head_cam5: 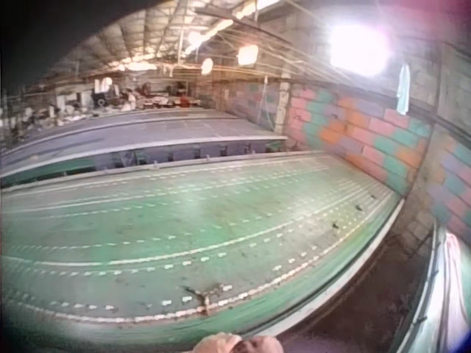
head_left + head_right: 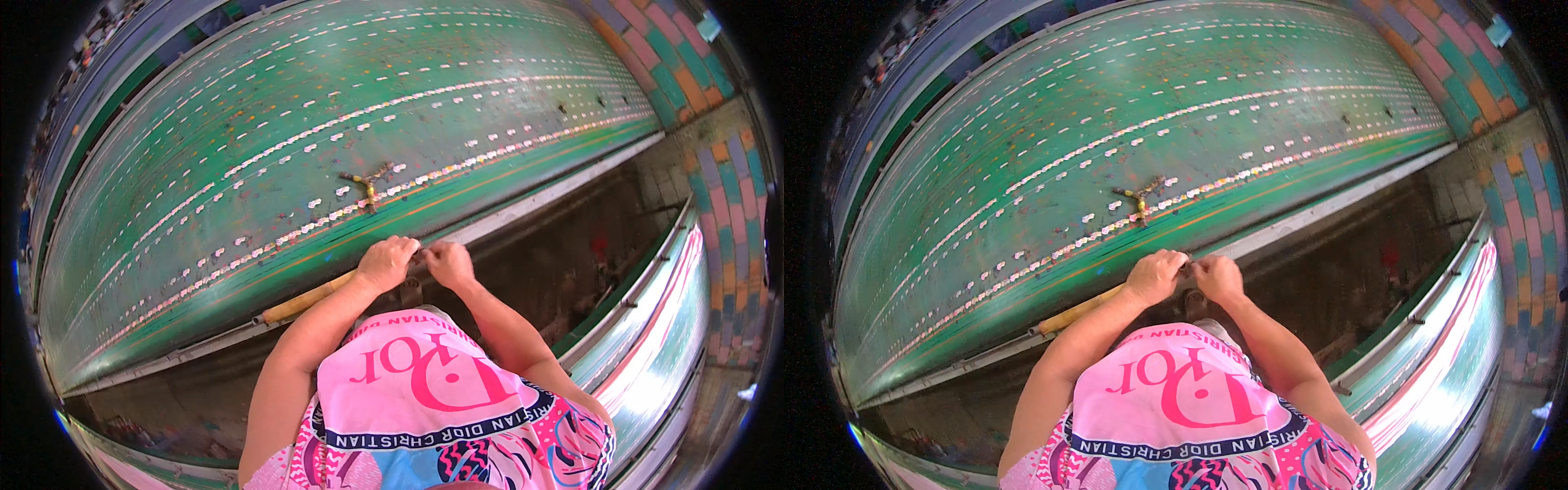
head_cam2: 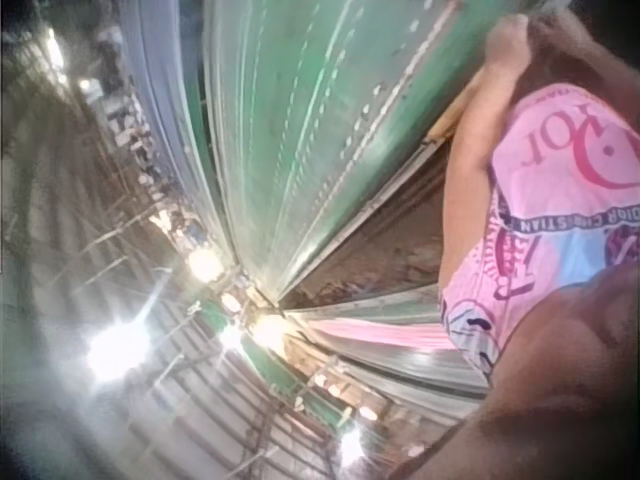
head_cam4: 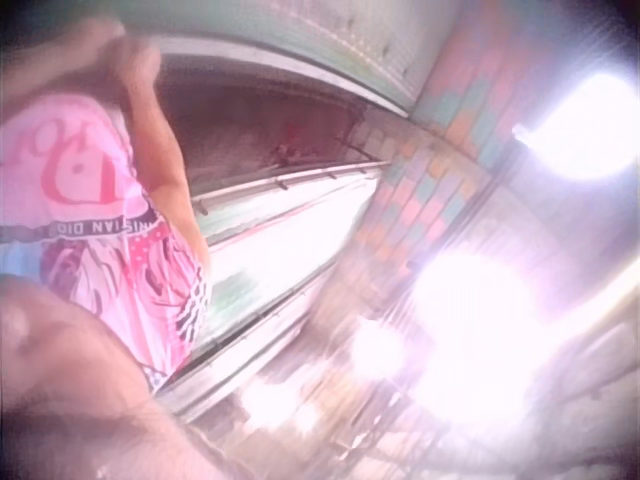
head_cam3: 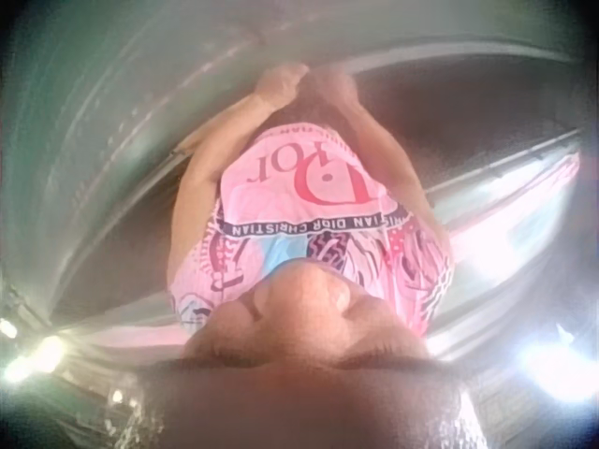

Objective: The person uses a hammer and chisel to remove small fasteners from a green perforated board. Then the person lays a large pink fabric on the board and cuts it with scissors into a long strip.

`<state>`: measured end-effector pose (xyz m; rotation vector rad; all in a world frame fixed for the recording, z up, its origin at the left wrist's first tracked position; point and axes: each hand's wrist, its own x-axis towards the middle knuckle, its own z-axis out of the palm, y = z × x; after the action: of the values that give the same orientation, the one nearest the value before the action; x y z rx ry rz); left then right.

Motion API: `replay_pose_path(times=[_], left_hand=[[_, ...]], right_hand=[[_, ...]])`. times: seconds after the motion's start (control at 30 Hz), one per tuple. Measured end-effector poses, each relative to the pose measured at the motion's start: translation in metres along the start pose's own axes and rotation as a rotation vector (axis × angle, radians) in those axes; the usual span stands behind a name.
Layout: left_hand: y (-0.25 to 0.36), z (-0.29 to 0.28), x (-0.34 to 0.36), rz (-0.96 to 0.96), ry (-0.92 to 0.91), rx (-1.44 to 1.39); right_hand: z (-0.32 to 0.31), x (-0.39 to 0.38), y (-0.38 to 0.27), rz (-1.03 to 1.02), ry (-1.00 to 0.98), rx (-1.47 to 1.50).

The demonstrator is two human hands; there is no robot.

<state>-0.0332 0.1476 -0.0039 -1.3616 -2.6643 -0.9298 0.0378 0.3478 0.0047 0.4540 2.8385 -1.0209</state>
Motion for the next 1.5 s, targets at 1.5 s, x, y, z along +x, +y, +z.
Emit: replay_pose_path(times=[1.5], left_hand=[[-0.002,0.002,0.003,0.096,-0.019,0.034]], right_hand=[[0.033,-0.098,-0.004,-0.382,0.431,-0.204]])
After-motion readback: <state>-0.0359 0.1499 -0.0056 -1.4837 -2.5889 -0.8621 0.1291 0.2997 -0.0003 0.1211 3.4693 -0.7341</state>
